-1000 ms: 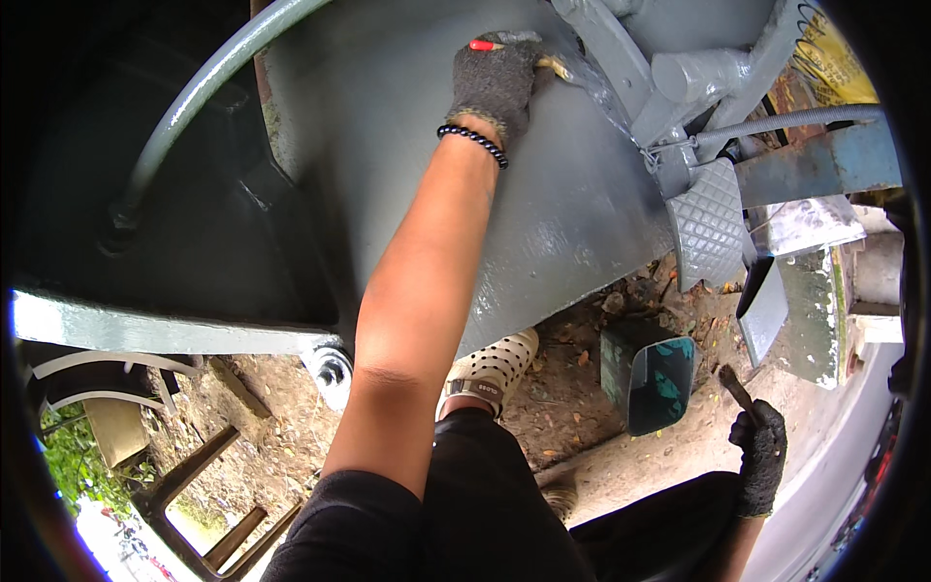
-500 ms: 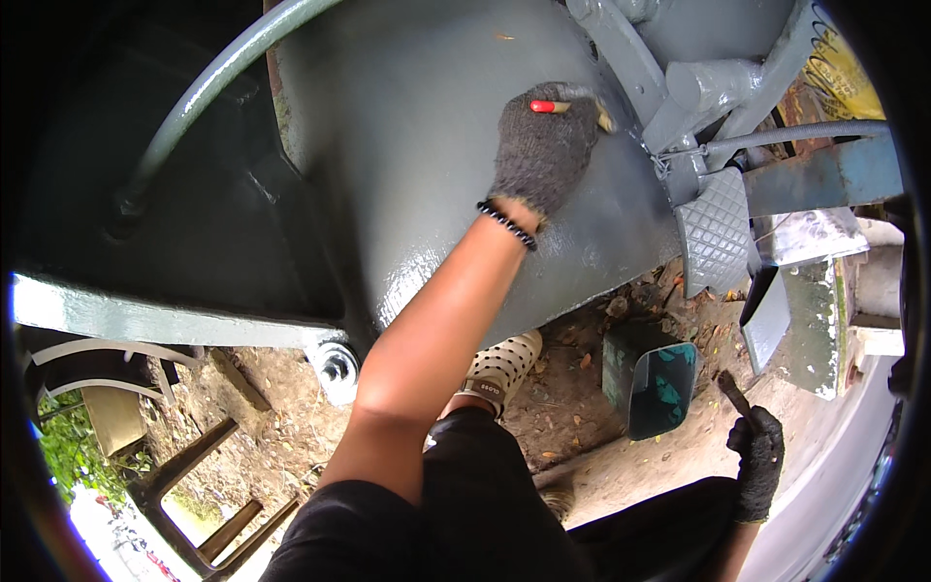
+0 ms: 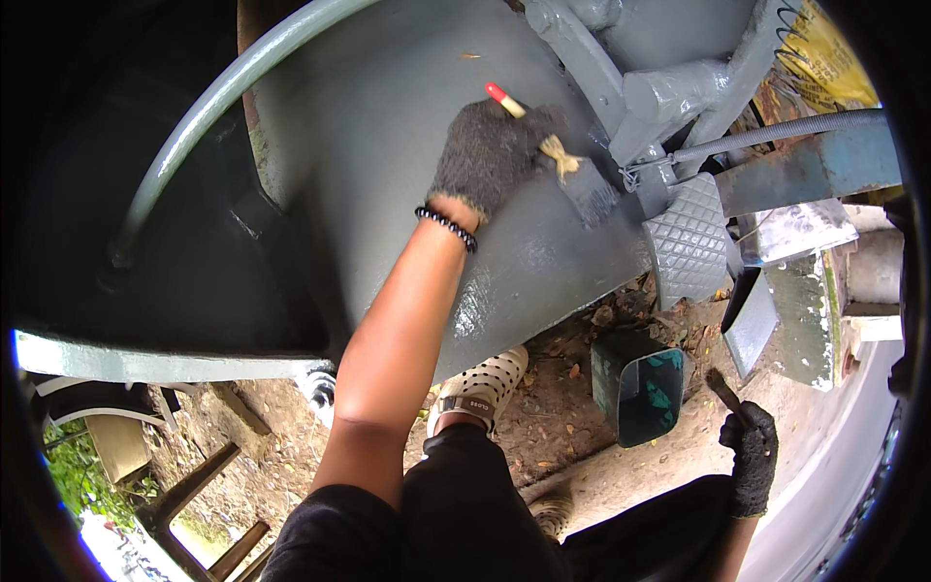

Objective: The person paints a large gray metal object using a paintbrush and a small container of paint. They repeatedly dip the brush into the container and apply paint to the surface, focusing on edges and seams.

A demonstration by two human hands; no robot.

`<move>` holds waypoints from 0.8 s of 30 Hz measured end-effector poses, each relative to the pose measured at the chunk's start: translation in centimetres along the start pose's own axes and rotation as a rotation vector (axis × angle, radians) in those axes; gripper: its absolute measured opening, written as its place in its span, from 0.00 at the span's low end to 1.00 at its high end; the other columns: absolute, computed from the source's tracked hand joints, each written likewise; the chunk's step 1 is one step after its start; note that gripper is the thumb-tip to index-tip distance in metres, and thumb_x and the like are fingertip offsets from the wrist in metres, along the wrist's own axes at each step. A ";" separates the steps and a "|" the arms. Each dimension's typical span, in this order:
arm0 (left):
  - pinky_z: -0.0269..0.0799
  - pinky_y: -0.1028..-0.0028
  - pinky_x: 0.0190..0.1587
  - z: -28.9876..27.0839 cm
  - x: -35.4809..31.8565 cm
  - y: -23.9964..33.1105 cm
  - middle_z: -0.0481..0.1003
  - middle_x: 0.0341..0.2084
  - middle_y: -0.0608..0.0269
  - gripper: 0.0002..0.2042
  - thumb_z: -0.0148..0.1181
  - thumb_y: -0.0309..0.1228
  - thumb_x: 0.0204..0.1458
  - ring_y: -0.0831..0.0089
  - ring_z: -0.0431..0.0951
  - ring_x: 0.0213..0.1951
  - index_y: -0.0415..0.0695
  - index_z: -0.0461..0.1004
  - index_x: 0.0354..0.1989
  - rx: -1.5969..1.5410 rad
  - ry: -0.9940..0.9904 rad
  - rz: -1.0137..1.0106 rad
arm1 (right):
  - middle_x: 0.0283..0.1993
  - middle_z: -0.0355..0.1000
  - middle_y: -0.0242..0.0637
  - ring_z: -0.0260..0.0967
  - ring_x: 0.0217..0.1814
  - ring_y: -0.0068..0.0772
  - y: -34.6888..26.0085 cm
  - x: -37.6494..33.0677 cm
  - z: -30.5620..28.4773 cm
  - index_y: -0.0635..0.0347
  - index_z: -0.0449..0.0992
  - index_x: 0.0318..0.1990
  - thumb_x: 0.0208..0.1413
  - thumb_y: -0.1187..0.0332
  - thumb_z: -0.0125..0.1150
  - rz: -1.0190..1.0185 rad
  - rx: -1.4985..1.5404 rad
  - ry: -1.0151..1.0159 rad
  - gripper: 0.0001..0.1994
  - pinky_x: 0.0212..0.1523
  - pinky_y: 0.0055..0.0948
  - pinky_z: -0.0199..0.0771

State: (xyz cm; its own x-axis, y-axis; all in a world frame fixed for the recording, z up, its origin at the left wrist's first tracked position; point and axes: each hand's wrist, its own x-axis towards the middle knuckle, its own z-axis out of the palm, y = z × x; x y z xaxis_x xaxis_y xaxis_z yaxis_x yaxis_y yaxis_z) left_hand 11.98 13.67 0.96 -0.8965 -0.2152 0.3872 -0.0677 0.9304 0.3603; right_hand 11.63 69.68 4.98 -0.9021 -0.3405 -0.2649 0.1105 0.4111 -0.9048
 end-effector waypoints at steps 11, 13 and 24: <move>0.78 0.57 0.47 -0.3 13.5 -10.0 0.85 0.40 0.52 0.18 0.58 0.47 0.63 0.51 0.84 0.45 0.46 0.84 0.44 0.218 0.473 -0.301 | 0.41 0.76 0.36 0.73 0.39 0.30 -0.6 -0.3 -0.1 0.60 0.75 0.60 0.67 0.41 0.64 0.021 -0.065 0.019 0.30 0.41 0.31 0.76; 0.78 0.53 0.49 0.1 13.6 -10.4 0.85 0.42 0.47 0.24 0.57 0.54 0.62 0.46 0.84 0.45 0.45 0.85 0.47 0.530 0.790 0.009 | 0.41 0.76 0.36 0.73 0.39 0.30 -0.8 -0.5 0.1 0.60 0.75 0.60 0.67 0.42 0.63 0.033 -0.085 0.034 0.30 0.41 0.32 0.76; 0.81 0.60 0.53 0.3 1.9 -1.1 0.85 0.45 0.51 0.15 0.66 0.39 0.61 0.51 0.85 0.48 0.44 0.82 0.52 -0.098 0.404 0.012 | 0.41 0.76 0.37 0.73 0.39 0.30 -1.6 -0.9 0.8 0.61 0.75 0.61 0.67 0.42 0.63 -0.009 -0.069 -0.019 0.30 0.43 0.32 0.76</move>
State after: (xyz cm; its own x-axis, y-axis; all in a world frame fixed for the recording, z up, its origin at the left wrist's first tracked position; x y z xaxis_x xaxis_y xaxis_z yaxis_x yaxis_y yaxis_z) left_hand 10.25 12.28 1.03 -0.6520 -0.3214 0.6867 0.0016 0.9051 0.4251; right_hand 12.60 68.63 6.40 -0.8948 -0.3603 -0.2636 0.0728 0.4646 -0.8825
